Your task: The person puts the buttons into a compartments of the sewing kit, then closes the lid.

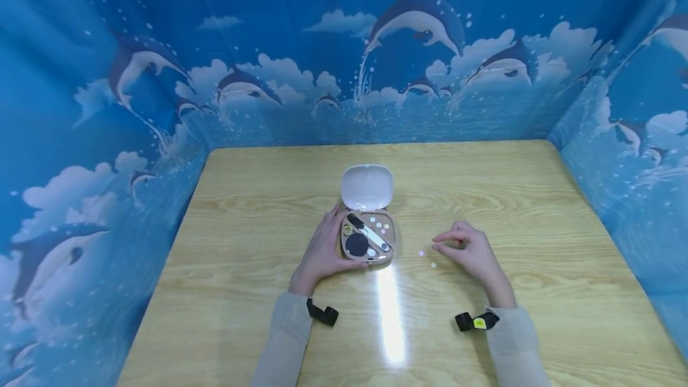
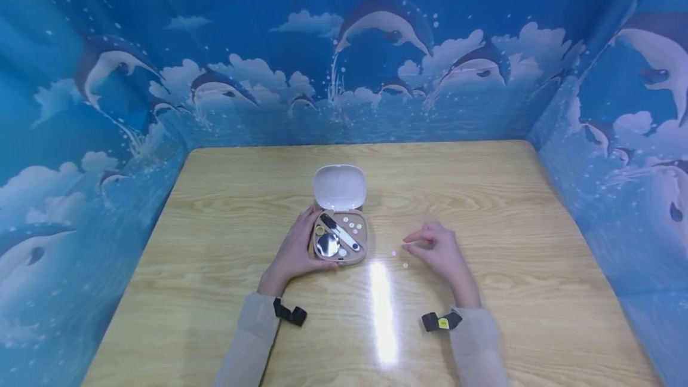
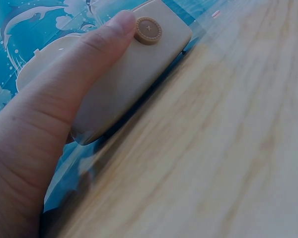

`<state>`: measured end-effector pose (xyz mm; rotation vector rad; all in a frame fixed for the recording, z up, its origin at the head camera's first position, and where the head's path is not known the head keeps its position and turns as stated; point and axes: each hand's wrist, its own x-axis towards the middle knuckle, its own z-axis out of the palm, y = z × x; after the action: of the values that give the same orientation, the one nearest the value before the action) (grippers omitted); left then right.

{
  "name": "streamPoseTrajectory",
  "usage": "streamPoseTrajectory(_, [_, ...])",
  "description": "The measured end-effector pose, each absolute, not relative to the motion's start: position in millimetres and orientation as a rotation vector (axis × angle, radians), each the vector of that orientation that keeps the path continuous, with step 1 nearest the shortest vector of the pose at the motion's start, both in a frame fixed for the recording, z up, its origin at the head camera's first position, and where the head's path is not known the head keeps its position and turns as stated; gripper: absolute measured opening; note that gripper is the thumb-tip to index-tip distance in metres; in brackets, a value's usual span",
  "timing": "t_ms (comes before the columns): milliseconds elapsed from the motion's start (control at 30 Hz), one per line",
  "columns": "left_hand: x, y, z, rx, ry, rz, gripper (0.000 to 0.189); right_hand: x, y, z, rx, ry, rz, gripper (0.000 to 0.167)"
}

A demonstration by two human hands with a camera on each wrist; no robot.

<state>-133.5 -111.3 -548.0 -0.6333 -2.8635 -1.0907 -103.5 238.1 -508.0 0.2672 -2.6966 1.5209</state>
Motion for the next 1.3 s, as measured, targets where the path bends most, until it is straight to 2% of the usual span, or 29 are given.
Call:
streamPoseTrajectory(300, [-133, -112, -549, -0.629, -2.874, -1.089, 0.132, -87, 242, -524, 0.252, -2.714, 1.563, 0.016])
streamPoseTrajectory(567, [-133, -112, -550, -0.627, -2.87, -1.084, 0.131, -81, 250, -543, 0.404, -2.616, 1.535, 0.021])
streamPoseTrajectory(900, [-133, -112, -549, -0.629, -2.876, -1.072, 0.132, -82, 250, -557, 0.549, -2.558, 1.347, 0.024])
streamPoseTrajectory(1300, [-134, -112, -550, -0.642, -2.852, -1.073, 0.13, -84, 249, -560, 0.577, -2.516, 1.317, 0.028])
